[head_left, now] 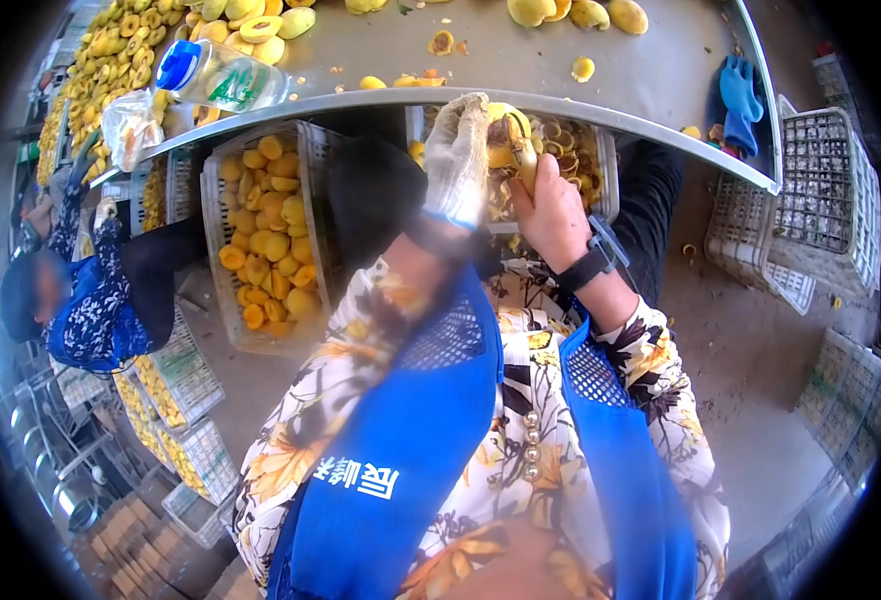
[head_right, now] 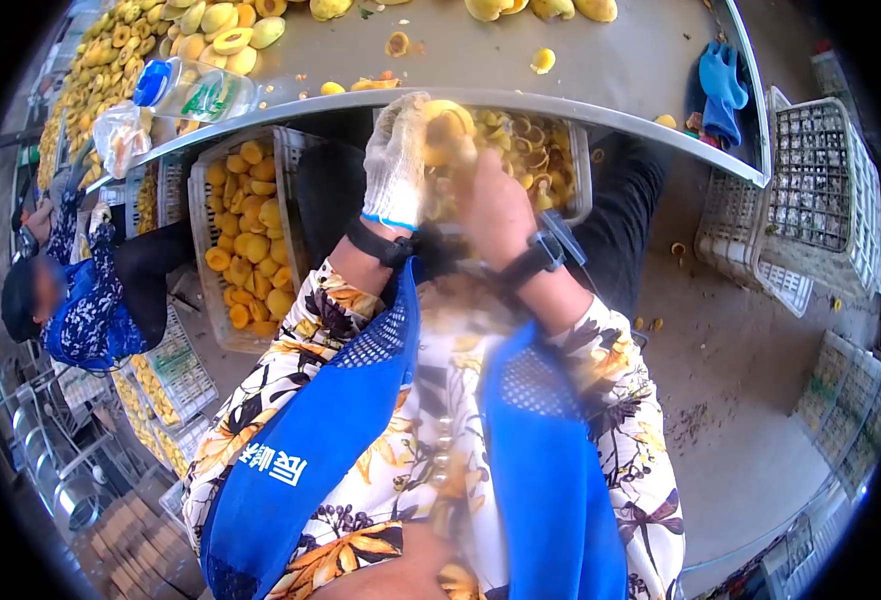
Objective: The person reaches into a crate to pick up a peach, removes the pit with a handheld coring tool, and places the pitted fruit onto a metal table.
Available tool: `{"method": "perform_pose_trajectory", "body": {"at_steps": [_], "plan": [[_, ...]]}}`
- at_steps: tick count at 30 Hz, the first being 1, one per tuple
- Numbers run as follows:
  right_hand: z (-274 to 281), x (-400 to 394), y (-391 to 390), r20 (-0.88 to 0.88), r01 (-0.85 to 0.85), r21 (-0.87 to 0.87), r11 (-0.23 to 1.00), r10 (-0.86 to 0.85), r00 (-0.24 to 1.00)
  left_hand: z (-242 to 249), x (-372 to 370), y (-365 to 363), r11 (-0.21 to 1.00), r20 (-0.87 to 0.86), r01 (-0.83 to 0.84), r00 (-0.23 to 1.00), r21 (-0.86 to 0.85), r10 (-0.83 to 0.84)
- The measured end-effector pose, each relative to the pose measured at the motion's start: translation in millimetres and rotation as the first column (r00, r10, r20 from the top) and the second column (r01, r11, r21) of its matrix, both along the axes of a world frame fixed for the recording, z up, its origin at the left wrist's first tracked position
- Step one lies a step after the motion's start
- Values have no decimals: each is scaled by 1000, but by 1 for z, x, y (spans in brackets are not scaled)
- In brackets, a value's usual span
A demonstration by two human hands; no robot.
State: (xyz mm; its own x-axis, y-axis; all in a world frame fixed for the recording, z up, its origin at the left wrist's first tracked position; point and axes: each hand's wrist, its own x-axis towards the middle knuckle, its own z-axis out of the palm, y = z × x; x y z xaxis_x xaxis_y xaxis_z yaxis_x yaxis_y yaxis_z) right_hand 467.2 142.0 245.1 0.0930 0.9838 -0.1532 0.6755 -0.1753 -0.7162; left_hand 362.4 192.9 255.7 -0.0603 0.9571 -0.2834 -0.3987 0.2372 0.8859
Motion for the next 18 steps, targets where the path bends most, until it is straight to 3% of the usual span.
{"method": "perform_pose_trajectory", "body": {"at_steps": [4,10,13,16,18], "plan": [[-4,-5,-10,-2,-24,53,998,24,1000,4,4,-5,992,-213,-3,977,122,29],[4,-11,-12,-93,-13,-59,998,8,996,-24,6,-1,946,-448,50,888,320,105],[3,-13,-9,-128,-13,-68,998,4,992,-20,5,0,977,-378,34,925,212,50],[-1,-17,-9,-119,50,-26,998,-53,991,-20,8,3,974,-331,4,941,227,74],[0,-18,-6,-113,95,-10,995,-96,989,-22,13,5,938,-357,-25,921,345,156]]}}
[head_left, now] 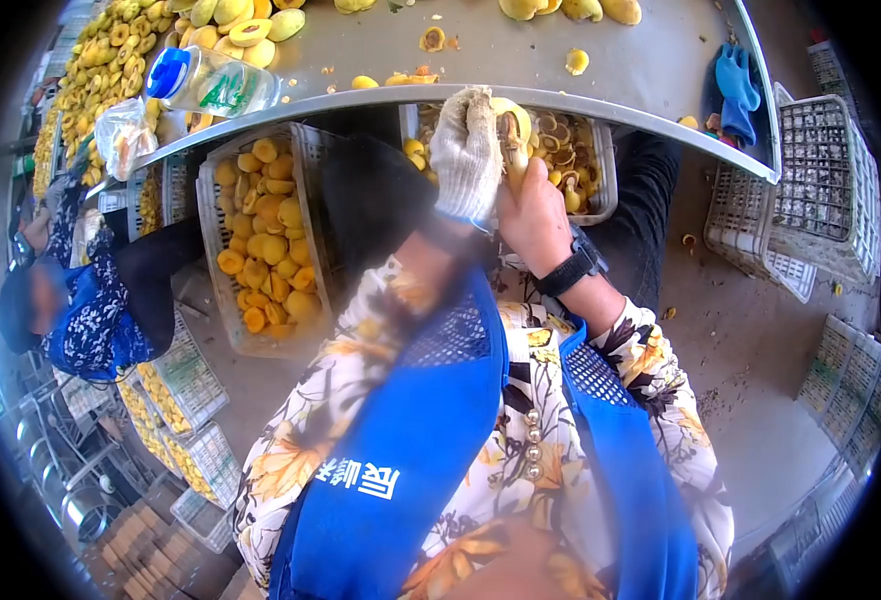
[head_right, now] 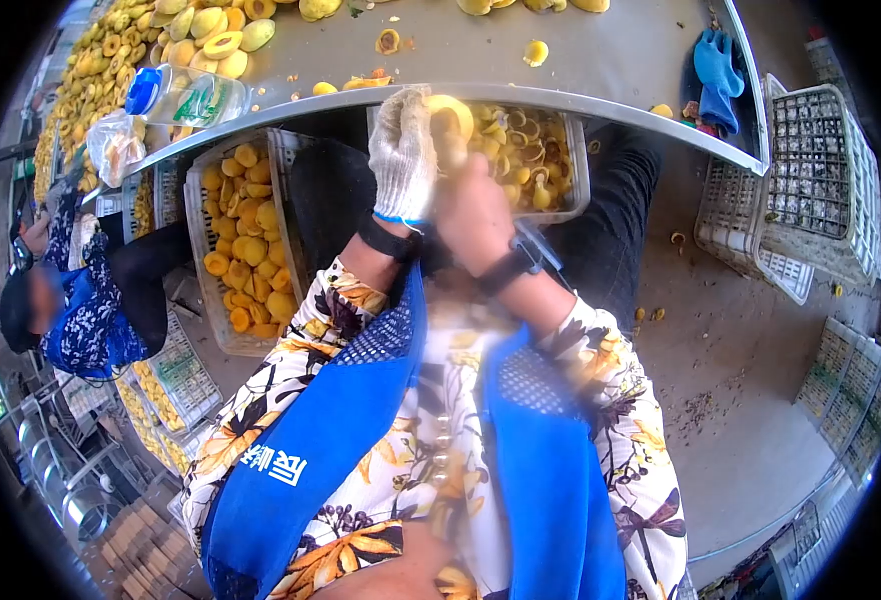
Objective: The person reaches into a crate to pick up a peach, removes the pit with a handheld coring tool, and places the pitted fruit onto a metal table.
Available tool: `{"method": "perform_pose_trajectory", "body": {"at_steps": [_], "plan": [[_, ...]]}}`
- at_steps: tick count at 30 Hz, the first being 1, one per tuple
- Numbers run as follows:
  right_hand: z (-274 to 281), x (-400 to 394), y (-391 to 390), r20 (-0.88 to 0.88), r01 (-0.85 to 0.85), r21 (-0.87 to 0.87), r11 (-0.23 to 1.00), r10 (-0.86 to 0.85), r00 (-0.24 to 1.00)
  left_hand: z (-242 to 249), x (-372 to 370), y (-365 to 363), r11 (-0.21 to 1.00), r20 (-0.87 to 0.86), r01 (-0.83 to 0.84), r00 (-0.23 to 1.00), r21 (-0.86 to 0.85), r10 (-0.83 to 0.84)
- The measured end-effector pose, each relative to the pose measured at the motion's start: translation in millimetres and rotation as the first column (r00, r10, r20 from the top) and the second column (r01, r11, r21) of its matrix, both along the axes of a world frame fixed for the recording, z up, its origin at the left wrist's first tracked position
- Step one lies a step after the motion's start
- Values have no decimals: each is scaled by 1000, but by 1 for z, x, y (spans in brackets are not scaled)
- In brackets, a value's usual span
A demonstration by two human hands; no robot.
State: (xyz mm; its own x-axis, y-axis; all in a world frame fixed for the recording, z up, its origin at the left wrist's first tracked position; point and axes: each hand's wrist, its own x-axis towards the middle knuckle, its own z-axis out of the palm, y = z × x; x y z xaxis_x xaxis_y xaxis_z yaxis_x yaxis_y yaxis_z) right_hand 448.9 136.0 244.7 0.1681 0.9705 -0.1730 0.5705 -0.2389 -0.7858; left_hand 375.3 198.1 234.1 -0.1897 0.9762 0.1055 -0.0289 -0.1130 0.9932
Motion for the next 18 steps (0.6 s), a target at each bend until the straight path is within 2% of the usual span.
{"method": "perform_pose_trajectory", "body": {"at_steps": [2,5,8,11,12,13,15,16,18], "plan": [[0,0,0,-7,26,-4,1000,-26,1000,3,2,-1,996,-86,-27,996,79,34],[1,3,0,-20,41,-29,999,-41,999,-5,0,-6,982,-303,40,953,186,19],[5,3,-3,-36,20,-53,998,-22,999,-8,0,-6,917,-522,70,838,393,160],[10,7,-5,-95,-60,-79,995,52,994,4,-2,-1,995,-249,59,968,79,-37],[9,8,-5,-111,-80,-86,993,70,991,0,-5,5,989,-253,112,964,99,-84],[8,9,-5,-127,-101,-94,990,89,988,-2,-9,10,980,-199,198,960,-15,-197],[-5,13,-6,-162,-160,-4,987,157,974,0,-17,17,901,-54,373,918,-222,-393],[-9,14,-6,-178,-187,42,981,191,965,4,-21,20,859,109,457,889,-231,-444],[-10,16,-1,-393,-160,-63,985,123,911,6,-30,18,853,404,495,823,-167,-399]]}}
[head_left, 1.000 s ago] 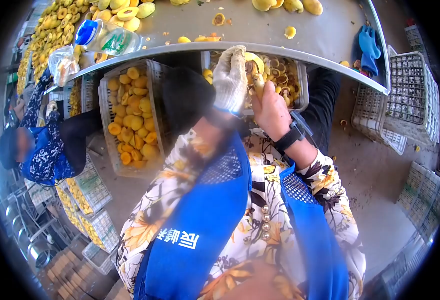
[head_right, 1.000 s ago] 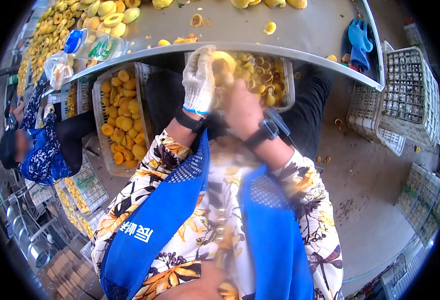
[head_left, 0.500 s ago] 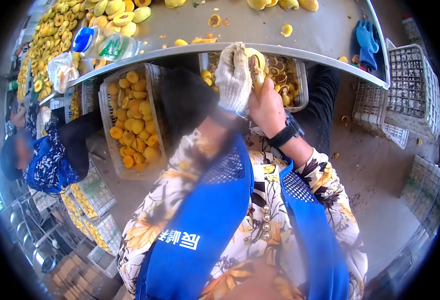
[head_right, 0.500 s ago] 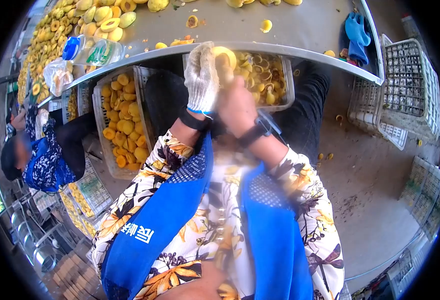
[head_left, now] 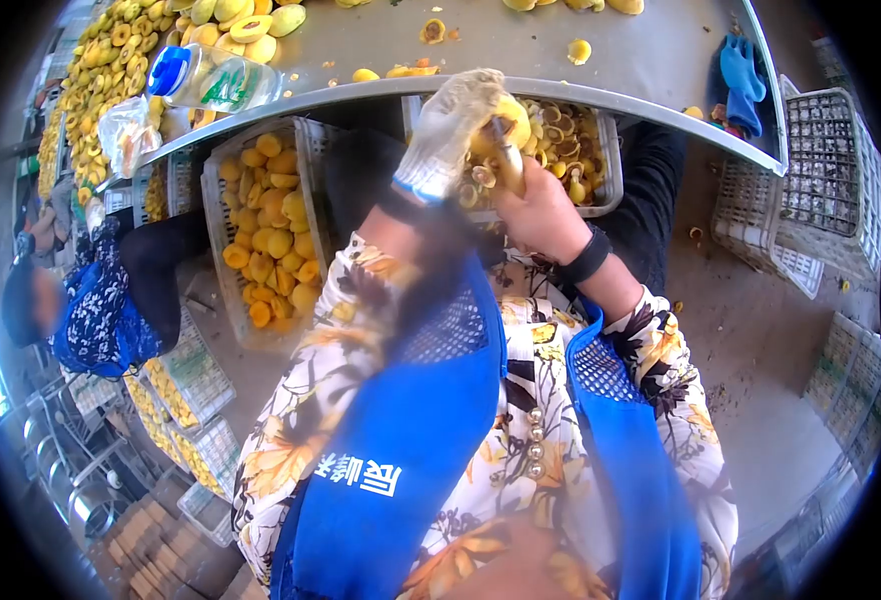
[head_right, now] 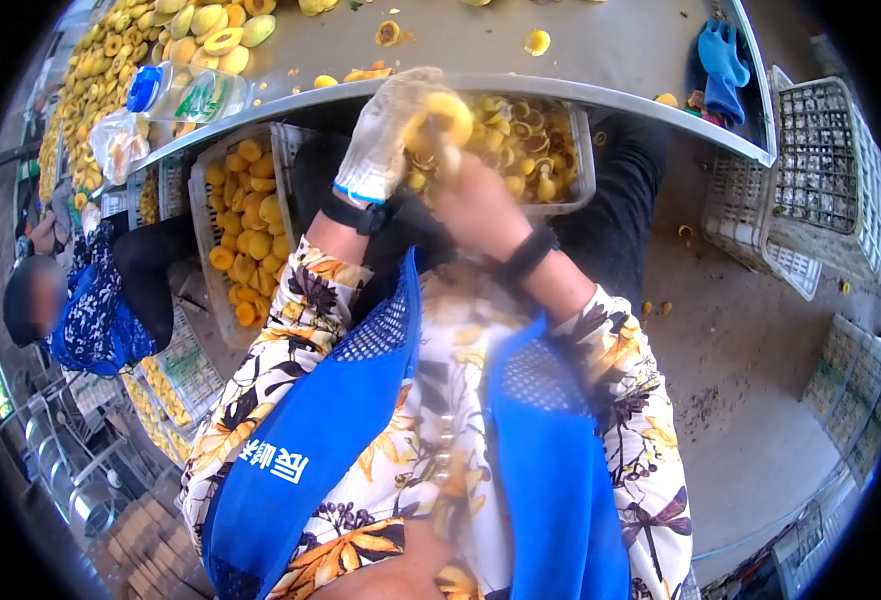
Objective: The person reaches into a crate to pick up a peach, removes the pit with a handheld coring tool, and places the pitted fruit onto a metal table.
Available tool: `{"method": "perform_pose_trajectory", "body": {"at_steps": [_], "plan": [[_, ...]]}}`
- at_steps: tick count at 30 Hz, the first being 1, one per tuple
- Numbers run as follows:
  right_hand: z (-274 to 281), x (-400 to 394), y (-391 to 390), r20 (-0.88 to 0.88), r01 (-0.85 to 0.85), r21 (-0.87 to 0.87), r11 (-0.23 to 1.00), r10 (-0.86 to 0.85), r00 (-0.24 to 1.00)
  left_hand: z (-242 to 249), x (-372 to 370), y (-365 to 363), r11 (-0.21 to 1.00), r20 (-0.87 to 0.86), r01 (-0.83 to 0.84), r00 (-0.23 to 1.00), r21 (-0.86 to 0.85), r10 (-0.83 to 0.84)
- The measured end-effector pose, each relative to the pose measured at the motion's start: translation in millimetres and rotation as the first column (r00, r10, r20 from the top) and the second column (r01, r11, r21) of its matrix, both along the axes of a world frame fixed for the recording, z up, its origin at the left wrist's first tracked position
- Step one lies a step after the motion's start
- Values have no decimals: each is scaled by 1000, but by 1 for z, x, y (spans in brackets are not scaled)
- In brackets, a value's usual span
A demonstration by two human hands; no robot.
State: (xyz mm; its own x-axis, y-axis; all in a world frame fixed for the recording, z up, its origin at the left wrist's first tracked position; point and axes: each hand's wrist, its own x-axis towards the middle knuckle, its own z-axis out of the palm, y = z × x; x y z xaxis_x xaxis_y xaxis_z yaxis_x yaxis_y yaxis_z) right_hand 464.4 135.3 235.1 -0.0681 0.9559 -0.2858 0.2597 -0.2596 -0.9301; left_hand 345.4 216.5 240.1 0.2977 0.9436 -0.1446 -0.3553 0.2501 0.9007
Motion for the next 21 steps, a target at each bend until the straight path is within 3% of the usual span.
{"method": "perform_pose_trajectory", "body": {"at_steps": [1,3,7,11,14,16,19,20,21], "plan": [[-1,-3,1,-67,13,-31,999,-15,998,1,-4,-4,997,152,-26,988,-73,37],[-1,-10,4,-197,37,-97,995,-56,979,-7,-1,-13,993,107,-92,989,-78,100],[21,-16,-3,-271,-19,-201,979,-37,962,-18,-1,-15,972,-14,-183,983,-147,183],[15,-20,-8,-362,-4,-306,952,-113,925,-14,4,-12,968,-181,-186,971,-170,154],[19,-18,-7,-406,-39,-342,939,-111,907,-21,13,-9,956,-120,-260,962,-136,245],[21,-18,-7,-412,-57,-375,925,-111,904,-34,10,-6,978,-211,-156,960,137,183],[14,-17,-6,-455,-137,-432,891,-84,887,-53,1,6,996,-281,58,959,73,-36],[11,-15,-5,-474,-170,-448,878,-72,877,-59,1,8,992,-306,58,952,116,-20],[14,-12,-4,-566,-181,-486,855,-149,811,-40,5,4,998,-210,-4,978,-57,-8]]}}
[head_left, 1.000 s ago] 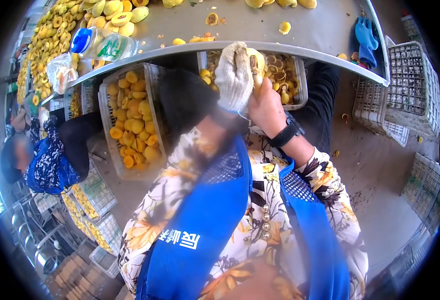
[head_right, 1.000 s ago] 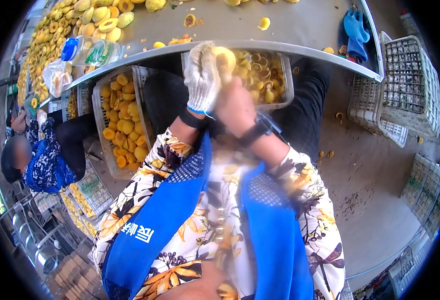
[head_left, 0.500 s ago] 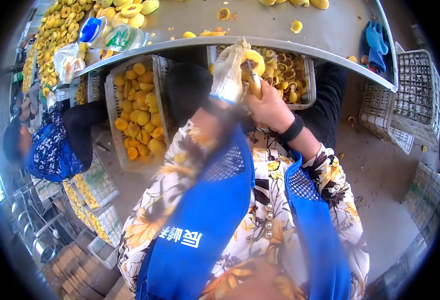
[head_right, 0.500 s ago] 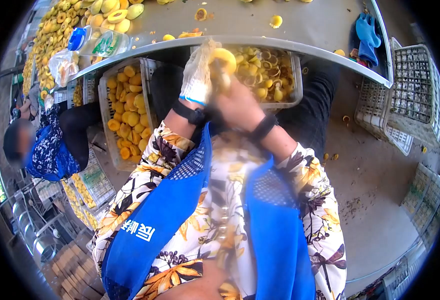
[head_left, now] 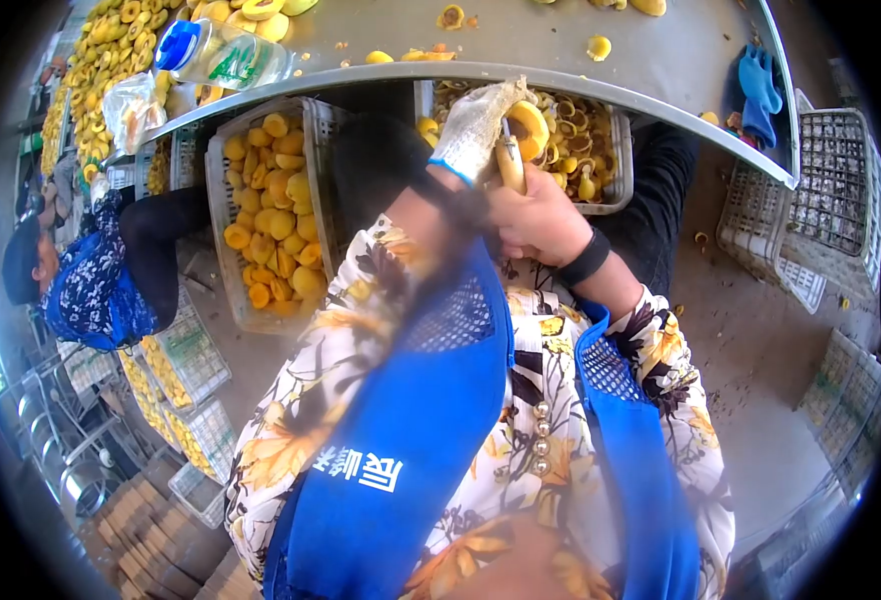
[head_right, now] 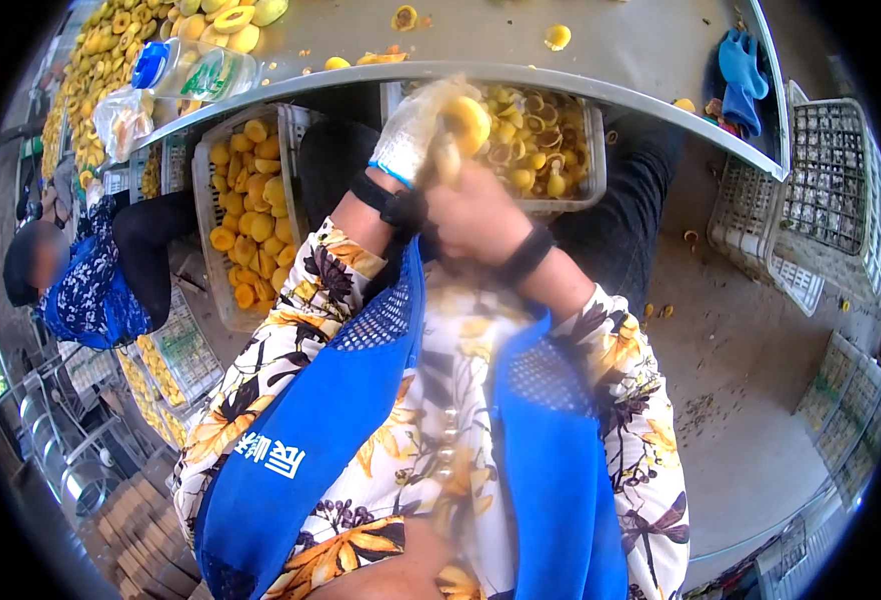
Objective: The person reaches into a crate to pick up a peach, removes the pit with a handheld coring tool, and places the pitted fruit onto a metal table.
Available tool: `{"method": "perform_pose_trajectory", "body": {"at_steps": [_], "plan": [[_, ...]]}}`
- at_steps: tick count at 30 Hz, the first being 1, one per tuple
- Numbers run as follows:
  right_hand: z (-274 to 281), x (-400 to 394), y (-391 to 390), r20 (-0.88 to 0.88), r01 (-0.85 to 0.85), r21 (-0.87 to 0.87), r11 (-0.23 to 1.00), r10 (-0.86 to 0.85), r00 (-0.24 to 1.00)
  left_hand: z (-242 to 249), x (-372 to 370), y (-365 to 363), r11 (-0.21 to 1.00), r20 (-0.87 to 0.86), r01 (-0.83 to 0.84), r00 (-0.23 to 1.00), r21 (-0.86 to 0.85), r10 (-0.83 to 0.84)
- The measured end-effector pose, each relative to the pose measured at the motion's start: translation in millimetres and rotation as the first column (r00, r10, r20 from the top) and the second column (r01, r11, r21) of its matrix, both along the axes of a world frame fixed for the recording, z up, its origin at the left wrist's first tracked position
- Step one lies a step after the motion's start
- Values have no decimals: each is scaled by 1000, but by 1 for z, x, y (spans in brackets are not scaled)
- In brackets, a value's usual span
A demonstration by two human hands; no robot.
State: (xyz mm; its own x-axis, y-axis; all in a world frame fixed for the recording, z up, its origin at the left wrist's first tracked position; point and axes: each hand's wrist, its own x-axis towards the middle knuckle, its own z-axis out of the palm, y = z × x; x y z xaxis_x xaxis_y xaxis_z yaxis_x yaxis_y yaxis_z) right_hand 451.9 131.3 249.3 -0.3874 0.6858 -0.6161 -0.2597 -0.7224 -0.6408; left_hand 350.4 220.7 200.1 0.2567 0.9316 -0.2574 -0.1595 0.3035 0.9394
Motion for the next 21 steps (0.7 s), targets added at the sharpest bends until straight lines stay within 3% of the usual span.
{"method": "perform_pose_trajectory", "body": {"at_steps": [1,3,4,5,6,7,9,12,13,16,19,21], "plan": [[7,3,2,-115,44,-71,996,-52,992,19,4,-4,982,93,-73,992,-174,91],[4,10,3,-347,70,-209,975,-142,927,23,7,-4,988,106,-86,989,-128,100],[-5,17,2,-445,35,-195,980,-120,887,23,8,-3,990,111,-99,988,-97,110],[-17,23,3,-545,-14,-173,985,-84,834,23,9,-3,984,86,-128,989,124,118],[-24,24,6,-641,-71,-150,986,-42,766,24,7,-3,976,-5,-116,993,183,119],[-21,21,5,-598,-31,-99,995,-35,801,26,3,-5,975,32,-118,993,191,114],[-25,17,7,-590,-45,-88,995,-15,807,17,-5,0,996,269,-28,962,-84,50],[-31,13,8,-593,-57,-64,996,8,805,18,-8,2,955,524,87,848,-284,78],[-34,13,9,-617,-86,-54,995,34,786,24,-7,1,900,589,130,793,-415,157],[-28,10,12,-592,-77,-42,996,37,805,17,-15,3,898,565,146,815,-416,130],[-30,13,15,-638,-69,-29,997,35,769,14,-10,2,889,517,13,818,-457,254],[-31,17,16,-680,-66,-44,997,19,733,15,-7,2,871,541,23,791,-491,285]]}}
